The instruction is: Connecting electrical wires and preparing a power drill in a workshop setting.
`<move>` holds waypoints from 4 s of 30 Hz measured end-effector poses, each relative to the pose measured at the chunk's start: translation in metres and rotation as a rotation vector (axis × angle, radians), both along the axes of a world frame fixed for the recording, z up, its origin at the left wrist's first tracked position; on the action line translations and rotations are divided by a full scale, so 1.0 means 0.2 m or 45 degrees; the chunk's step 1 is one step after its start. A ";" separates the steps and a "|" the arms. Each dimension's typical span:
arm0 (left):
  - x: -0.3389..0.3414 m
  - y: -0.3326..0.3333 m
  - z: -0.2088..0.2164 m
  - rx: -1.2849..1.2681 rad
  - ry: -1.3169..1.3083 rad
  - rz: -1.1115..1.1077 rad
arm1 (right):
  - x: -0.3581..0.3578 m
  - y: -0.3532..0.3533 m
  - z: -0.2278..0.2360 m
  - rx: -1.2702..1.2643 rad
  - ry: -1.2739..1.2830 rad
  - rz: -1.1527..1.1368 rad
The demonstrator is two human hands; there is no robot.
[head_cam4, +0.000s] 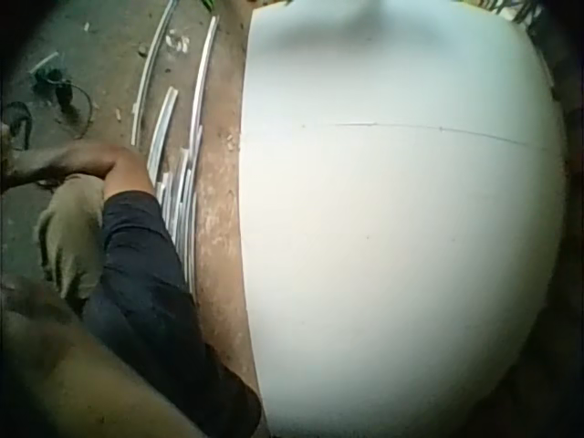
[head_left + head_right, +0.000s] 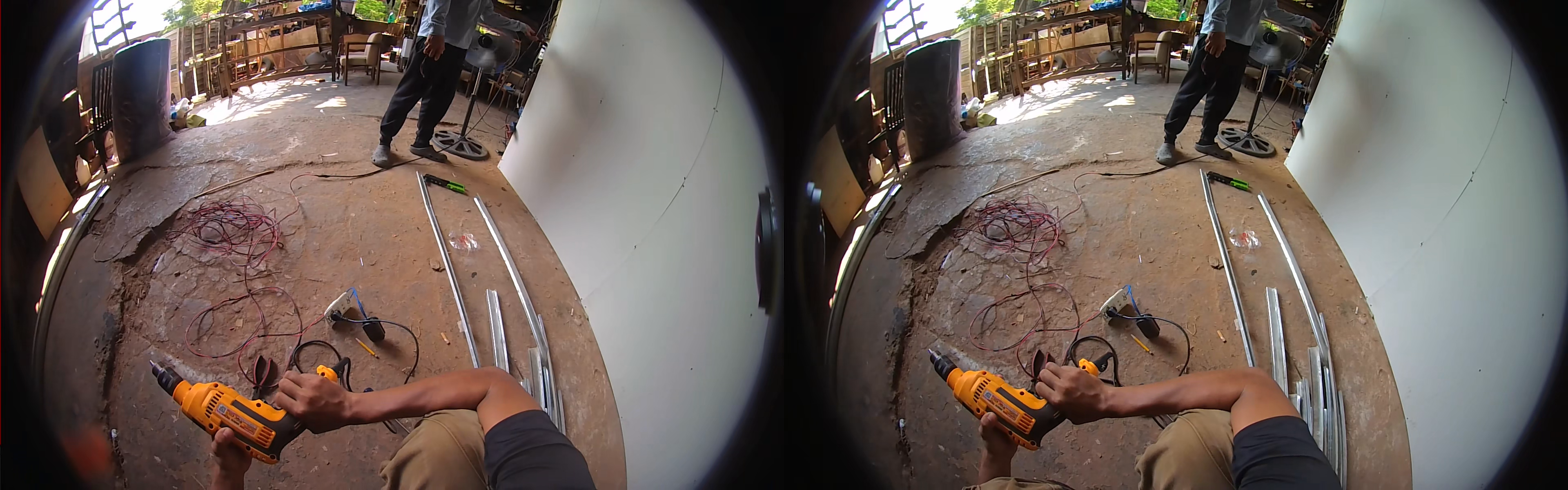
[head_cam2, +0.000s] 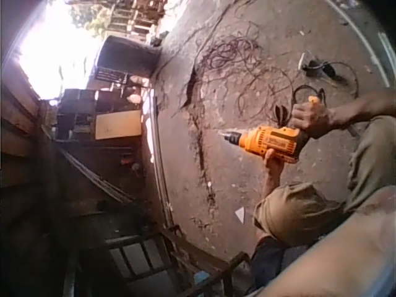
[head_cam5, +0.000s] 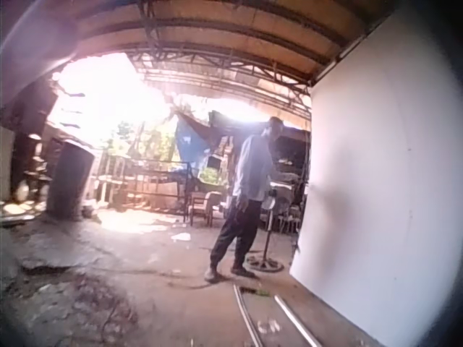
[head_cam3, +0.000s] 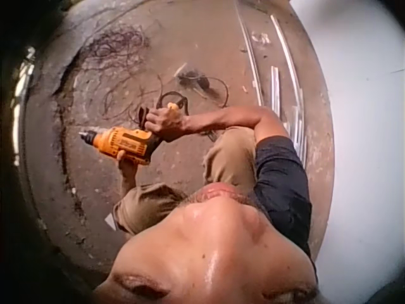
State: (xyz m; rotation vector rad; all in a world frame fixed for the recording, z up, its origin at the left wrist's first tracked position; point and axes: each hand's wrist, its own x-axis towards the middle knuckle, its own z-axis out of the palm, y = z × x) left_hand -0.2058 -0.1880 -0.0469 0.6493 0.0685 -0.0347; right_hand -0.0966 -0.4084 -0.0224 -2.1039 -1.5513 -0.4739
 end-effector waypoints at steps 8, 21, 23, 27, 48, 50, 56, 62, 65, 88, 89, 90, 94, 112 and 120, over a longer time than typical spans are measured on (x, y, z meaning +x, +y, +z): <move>0.04 -0.04 0.06 -0.002 -0.042 0.019 | 0.01 0.00 0.01 -0.001 -0.046 -0.023; 0.05 0.00 -0.03 -0.049 0.016 -0.044 | 0.01 -0.01 0.03 -0.103 0.038 -0.010; 0.07 -0.02 -0.07 -0.072 0.037 -0.049 | 0.00 -0.02 0.07 -0.088 0.019 -0.107; 0.05 0.00 0.03 -0.046 -0.020 -0.018 | -0.01 0.05 0.09 0.004 0.084 -0.111; 0.03 0.04 0.01 -0.078 0.102 -0.072 | -0.04 0.06 0.05 -0.397 0.330 -0.145; 0.07 0.02 0.01 -0.029 0.114 -0.084 | -0.03 0.02 0.06 -0.399 0.356 -0.149; 0.00 0.02 -0.07 -0.124 0.010 0.000 | -0.06 0.03 0.03 -0.373 0.514 -0.027; -0.02 0.01 -0.14 -0.214 -0.074 0.029 | -0.12 0.04 0.03 -0.320 0.810 -0.037; 0.00 0.00 -0.07 -0.243 -0.035 -0.051 | -0.09 0.03 0.01 -0.175 0.763 -0.032; 0.00 -0.03 0.03 -0.278 -0.055 -0.115 | -0.07 0.03 0.03 -0.164 0.525 -0.048; 0.00 -0.03 0.03 -0.279 -0.057 -0.112 | -0.07 0.03 0.04 -0.180 0.536 -0.054; 0.00 -0.03 0.03 -0.299 -0.051 -0.122 | -0.07 0.03 0.05 -0.196 0.546 -0.061; 0.01 -0.04 0.04 -0.273 -0.019 -0.095 | -0.06 0.02 0.02 -0.008 0.457 -0.004; 0.01 -0.02 0.03 -0.269 -0.023 -0.084 | -0.06 0.03 0.07 -0.082 0.554 0.018; 0.02 -0.02 0.00 -0.255 -0.109 -0.118 | -0.03 0.03 0.07 -0.364 0.628 -0.023</move>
